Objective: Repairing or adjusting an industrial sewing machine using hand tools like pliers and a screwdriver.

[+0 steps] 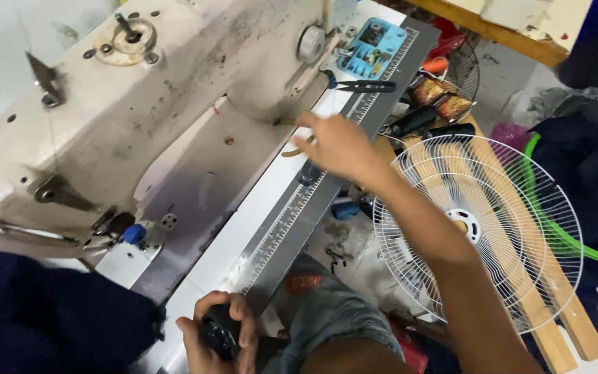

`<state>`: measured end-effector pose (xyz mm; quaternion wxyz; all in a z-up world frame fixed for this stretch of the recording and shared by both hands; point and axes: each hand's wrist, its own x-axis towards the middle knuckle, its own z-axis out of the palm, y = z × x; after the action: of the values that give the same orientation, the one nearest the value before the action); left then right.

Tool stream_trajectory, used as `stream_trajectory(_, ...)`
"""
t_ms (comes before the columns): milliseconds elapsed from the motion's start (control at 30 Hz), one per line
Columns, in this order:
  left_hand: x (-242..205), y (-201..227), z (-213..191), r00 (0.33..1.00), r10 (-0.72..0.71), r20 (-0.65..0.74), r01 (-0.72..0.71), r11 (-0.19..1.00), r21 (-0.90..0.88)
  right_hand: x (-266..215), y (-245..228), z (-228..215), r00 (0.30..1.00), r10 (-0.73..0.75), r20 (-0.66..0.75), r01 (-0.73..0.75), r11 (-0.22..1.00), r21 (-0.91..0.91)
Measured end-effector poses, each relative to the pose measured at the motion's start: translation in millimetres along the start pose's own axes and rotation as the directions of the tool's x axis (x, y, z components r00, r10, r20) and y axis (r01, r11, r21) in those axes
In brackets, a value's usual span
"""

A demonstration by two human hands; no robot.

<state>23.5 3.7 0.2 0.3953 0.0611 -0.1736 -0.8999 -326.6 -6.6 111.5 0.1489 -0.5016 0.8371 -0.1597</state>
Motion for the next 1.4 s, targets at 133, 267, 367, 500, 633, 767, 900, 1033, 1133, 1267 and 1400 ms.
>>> stream_trajectory(133, 2.9, -1.5, 28.7, 0.997, 0.081, 0.003, -0.081, 0.994, 0.068, 55.6, 34.1, 24.0, 0.985, 0.156, 0.076, -0.146, 0.982, -0.121)
stream_trajectory(267, -1.1, 7.3, 48.0, 0.997, -0.021, -0.079, 0.044, 0.952, 0.304, 73.2, 37.0, 42.3, 0.985, 0.168, 0.031, -0.154, 0.952, -0.266)
stream_trajectory(367, -1.3, 6.8, 47.1, 0.998, -0.014, 0.063, -0.002, 0.969, 0.247, 83.5, 47.7, 48.5, 0.990, 0.142, 0.014, -0.129, 0.928, -0.349)
stream_trajectory(500, -9.5, 6.2, 55.3, 0.990, -0.002, 0.138, -0.001, 1.000, 0.016, 73.0, 31.5, 42.7, 0.991, 0.098, 0.093, -0.025, 0.807, -0.591)
stream_trajectory(633, -14.6, 5.3, 43.7, 0.986, -0.025, 0.165, 0.005, 0.992, 0.125, 106.0, 64.6, 79.9, 0.999, 0.008, 0.041, 0.019, 0.780, -0.626)
stream_trajectory(767, -21.1, 4.1, 28.1, 0.995, 0.009, 0.103, -0.038, 0.959, 0.280, 104.8, 52.8, 64.9, 0.998, 0.046, 0.053, -0.003, 0.781, -0.624)
stream_trajectory(900, -22.0, 8.1, 52.4, 1.000, -0.014, 0.017, 0.006, 0.917, 0.400, 97.5, 44.2, 54.9, 0.991, 0.044, 0.123, 0.036, 0.814, -0.580)
stream_trajectory(1033, -20.8, 10.5, 52.9, 0.995, -0.063, 0.076, 0.038, 0.954, 0.298, 99.9, 49.2, 54.0, 0.979, 0.069, 0.191, 0.089, 0.698, -0.711)
stream_trajectory(1133, -21.1, 9.5, 60.6, 0.998, -0.031, 0.056, 0.010, 0.940, 0.340, 96.6, 66.9, 55.0, 0.988, -0.088, 0.125, 0.151, 0.704, -0.694)
stream_trajectory(1267, -20.0, 10.8, 62.8, 0.999, -0.043, 0.008, 0.036, 0.919, 0.393, 78.5, 83.2, 48.6, 0.977, -0.213, 0.021, 0.180, 0.761, -0.624)
stream_trajectory(1400, -15.5, 10.2, 61.4, 0.998, -0.048, -0.048, 0.065, 0.879, 0.472, 47.3, 69.6, 16.0, 0.988, -0.146, -0.060, 0.111, 0.915, -0.387)
